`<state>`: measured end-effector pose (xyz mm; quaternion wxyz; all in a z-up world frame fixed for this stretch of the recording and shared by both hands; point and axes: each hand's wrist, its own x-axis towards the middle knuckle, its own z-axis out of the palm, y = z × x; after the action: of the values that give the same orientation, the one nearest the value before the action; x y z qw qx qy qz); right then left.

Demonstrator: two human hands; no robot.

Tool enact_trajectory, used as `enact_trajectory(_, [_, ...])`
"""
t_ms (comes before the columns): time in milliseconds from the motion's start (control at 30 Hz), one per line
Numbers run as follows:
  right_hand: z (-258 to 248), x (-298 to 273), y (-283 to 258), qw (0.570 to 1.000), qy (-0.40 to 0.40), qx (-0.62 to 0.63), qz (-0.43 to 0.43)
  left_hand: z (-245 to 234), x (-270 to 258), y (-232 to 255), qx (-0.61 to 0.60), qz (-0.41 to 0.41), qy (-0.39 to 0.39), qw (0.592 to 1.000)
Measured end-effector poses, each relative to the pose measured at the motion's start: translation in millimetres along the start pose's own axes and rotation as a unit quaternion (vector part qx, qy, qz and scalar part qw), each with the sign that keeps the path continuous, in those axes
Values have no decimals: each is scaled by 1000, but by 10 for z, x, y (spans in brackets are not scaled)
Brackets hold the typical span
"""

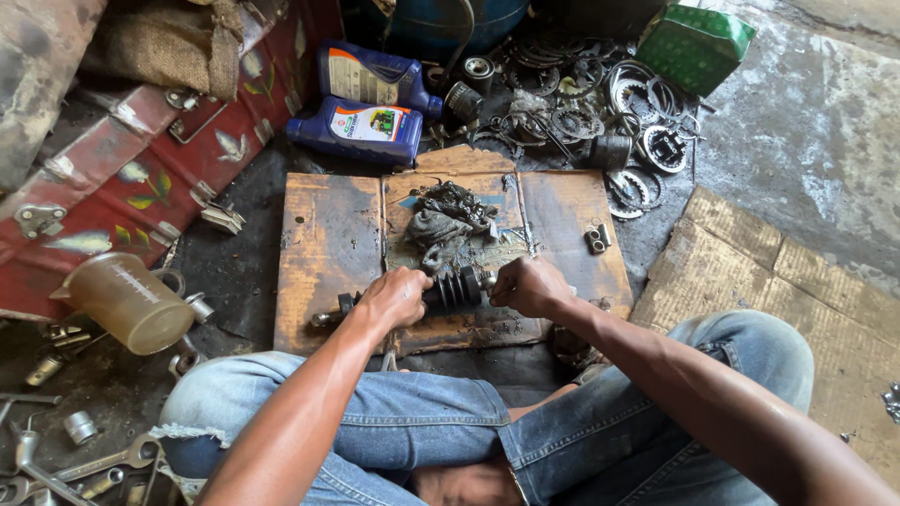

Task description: The person sits on the floor and cleans a metal rod with a rag, then wipes grease onto a CV joint boot. They use a knife to scrape the joint and insert a small metal clip into the boot's end.

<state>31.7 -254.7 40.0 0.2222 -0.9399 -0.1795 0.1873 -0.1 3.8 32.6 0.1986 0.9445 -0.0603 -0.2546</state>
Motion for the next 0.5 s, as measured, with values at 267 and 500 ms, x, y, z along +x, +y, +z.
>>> enact_trajectory(267, [86,72,11,998,-29,1,58,28,33,-13,2,1,-17,1000])
enact_trajectory(500, [82,106,101,998,-9,54,31,15,37,-5,-18,-8,-31,999])
